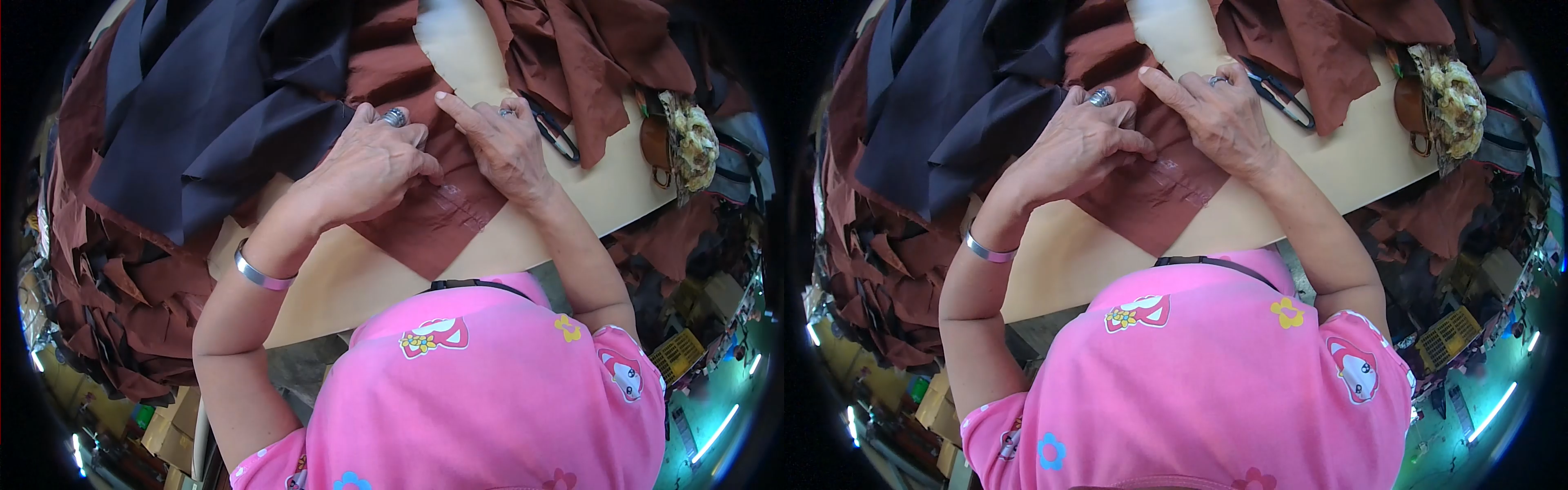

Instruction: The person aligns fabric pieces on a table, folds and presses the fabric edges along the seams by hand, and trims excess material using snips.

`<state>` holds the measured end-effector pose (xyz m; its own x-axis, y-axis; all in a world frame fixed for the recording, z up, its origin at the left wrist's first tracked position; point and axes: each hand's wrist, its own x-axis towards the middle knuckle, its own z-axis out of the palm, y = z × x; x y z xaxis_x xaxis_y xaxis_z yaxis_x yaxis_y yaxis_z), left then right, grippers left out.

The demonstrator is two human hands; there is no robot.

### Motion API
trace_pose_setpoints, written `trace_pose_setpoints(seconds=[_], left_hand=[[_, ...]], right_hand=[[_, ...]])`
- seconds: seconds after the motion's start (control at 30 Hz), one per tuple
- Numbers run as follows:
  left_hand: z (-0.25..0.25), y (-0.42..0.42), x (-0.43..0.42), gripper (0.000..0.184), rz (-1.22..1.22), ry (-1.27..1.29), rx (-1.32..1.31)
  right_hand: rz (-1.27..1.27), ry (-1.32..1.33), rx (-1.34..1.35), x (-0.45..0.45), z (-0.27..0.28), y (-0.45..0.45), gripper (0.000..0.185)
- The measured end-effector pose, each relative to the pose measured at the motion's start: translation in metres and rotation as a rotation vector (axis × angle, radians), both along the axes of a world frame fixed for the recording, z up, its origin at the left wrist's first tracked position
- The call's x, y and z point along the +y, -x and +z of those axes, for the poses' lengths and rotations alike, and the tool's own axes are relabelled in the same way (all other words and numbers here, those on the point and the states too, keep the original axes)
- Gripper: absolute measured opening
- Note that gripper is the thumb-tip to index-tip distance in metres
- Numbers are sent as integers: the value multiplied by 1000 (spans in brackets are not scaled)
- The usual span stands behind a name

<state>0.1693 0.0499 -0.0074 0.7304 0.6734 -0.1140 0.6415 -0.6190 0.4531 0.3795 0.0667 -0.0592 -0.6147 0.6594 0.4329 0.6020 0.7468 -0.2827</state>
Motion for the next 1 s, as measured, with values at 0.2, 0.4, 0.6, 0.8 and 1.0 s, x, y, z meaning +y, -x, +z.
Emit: trace_pose_setpoints(seconds=[0.2, 0.4, 0.6, 0.8, 1.0], left_hand=[[-3, -12, -17, 5, 56, -122, 19], [-2, -16, -18, 4, 107, -92, 61], [-2, -13, -17, 12, 54, -40, 20], [2, -14, -16, 12, 39, 24, -5], [-10, -25, -35, 13, 138, -103, -79]], right_hand=[[-7, 75, 102, 2, 0, 2, 44], [10, 24, 65, 3, -1, 2, 45], [32, 2, 76, 4, -7, 1, 51], [17, 25, 42, 3, -3, 0, 52], [-121, 34, -42, -10, 2, 1, 55]])
